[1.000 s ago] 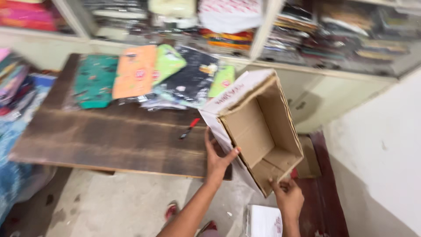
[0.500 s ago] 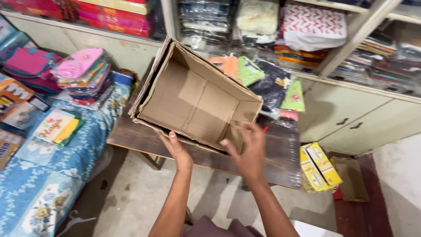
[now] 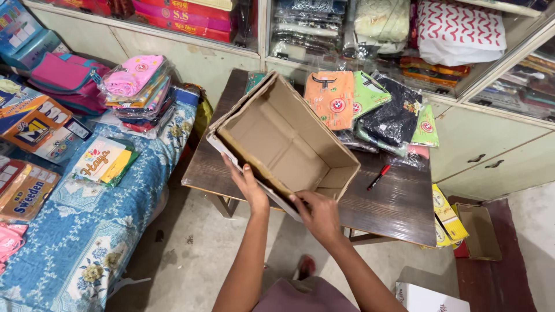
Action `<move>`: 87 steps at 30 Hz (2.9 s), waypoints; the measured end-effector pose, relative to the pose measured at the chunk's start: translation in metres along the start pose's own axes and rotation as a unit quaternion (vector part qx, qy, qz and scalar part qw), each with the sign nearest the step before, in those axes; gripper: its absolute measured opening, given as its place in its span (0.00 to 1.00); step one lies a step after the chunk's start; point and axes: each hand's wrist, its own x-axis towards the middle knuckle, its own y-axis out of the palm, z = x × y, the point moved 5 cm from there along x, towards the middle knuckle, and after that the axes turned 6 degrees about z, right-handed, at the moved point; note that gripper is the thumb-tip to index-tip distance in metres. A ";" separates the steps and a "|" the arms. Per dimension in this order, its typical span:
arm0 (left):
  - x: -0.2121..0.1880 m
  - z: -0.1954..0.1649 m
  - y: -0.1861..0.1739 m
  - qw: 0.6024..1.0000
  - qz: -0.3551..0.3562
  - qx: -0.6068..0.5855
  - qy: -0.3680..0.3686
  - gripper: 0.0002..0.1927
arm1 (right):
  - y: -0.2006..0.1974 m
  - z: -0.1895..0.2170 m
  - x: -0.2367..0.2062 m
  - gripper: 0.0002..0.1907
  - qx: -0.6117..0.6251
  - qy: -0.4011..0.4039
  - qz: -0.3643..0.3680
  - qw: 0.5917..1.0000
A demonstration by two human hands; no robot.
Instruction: The person packs folded clothes in plastic bags into cardboard boxes. They place several items into one box, close it, and write on the lid with a marker. Then they open another box and begin placing more clothes inside.
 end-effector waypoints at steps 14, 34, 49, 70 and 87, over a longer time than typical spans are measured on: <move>0.032 -0.043 0.029 0.994 -0.087 0.053 -0.028 0.39 | -0.036 0.045 0.008 0.06 -0.025 -0.023 -0.224 0.974; 0.070 0.047 -0.036 0.965 -0.173 0.128 -0.149 0.37 | -0.087 -0.027 0.012 0.11 0.128 0.048 -0.416 0.899; 0.105 0.063 -0.161 0.860 -0.473 -0.101 -0.162 0.47 | -0.256 -0.317 -0.156 0.16 0.365 0.221 -0.486 0.763; 0.213 0.125 0.102 0.911 -0.170 -0.192 -0.324 0.61 | -0.034 -0.216 0.109 0.14 0.060 0.099 -0.013 0.993; 0.142 0.114 0.059 0.916 0.246 0.300 -0.102 0.40 | -0.043 -0.363 0.262 0.30 0.483 0.197 0.066 0.851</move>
